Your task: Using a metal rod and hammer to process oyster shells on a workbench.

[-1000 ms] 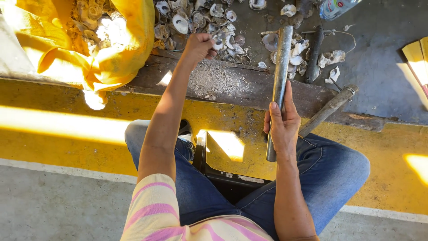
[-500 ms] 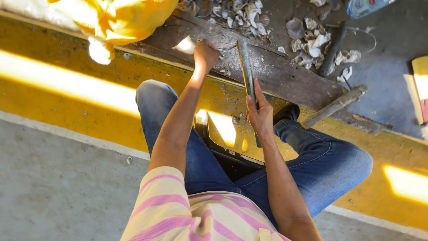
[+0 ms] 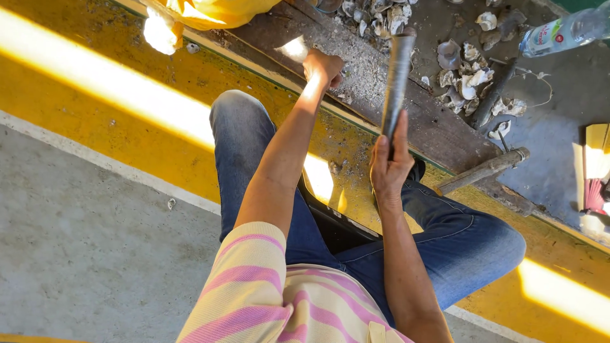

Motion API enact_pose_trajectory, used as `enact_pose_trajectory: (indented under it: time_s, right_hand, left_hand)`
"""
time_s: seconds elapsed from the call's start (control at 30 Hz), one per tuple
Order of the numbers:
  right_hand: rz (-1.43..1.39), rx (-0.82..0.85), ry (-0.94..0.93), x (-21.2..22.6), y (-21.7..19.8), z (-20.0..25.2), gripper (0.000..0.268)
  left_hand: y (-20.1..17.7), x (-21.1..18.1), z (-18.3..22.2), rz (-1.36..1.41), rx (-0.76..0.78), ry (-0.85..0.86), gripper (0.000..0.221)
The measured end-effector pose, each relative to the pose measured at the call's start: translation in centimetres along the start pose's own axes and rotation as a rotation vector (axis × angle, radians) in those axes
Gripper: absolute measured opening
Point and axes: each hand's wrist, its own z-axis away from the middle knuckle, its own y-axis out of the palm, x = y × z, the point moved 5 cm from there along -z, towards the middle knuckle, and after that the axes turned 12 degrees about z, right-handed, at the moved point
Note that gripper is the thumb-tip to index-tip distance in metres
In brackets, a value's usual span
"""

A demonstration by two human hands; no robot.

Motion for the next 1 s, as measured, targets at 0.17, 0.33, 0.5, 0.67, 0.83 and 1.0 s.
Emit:
enact_pose_trajectory:
  time_s: [0.17,0.33,0.5,0.67,0.83,1.0]
  right_hand:
    - [-0.066,-0.211,-0.177,0.0,0.9,-0.1,0.051]
    - [0.294,0.047,-0.035,-0.8,1.7,-1.6,0.055]
    - [0.415,0.004,-0.084,-0.4,3.1,-0.6,0.056]
    - [-0.275,0.14,0.366,-1.3,4.3,-0.5,0.062]
    - [0.322,0.041,0.051,-1.0,3.2,-0.6,0.064]
    - [0.528,0.092,0.049,-3.2,4.4,-0.2,0.067]
  left_hand:
    - [0.3,-0.2,-0.2,-0.038,-0.004,-0.034,0.016]
    - [0.0,-0.3,-1.8,0.046,-0.015,0.035,0.013]
    - [0.3,1.7,-1.7,0.001,-0.024,0.071,0.015]
    - [1.0,1.7,-2.0,-0.199,-0.18,0.481,0.016]
    - [1.1,1.1,-1.9,-0.197,-0.021,0.112,0.016]
    - [1.6,3.1,-2.9,-0.073,0.058,-0.049,0.012]
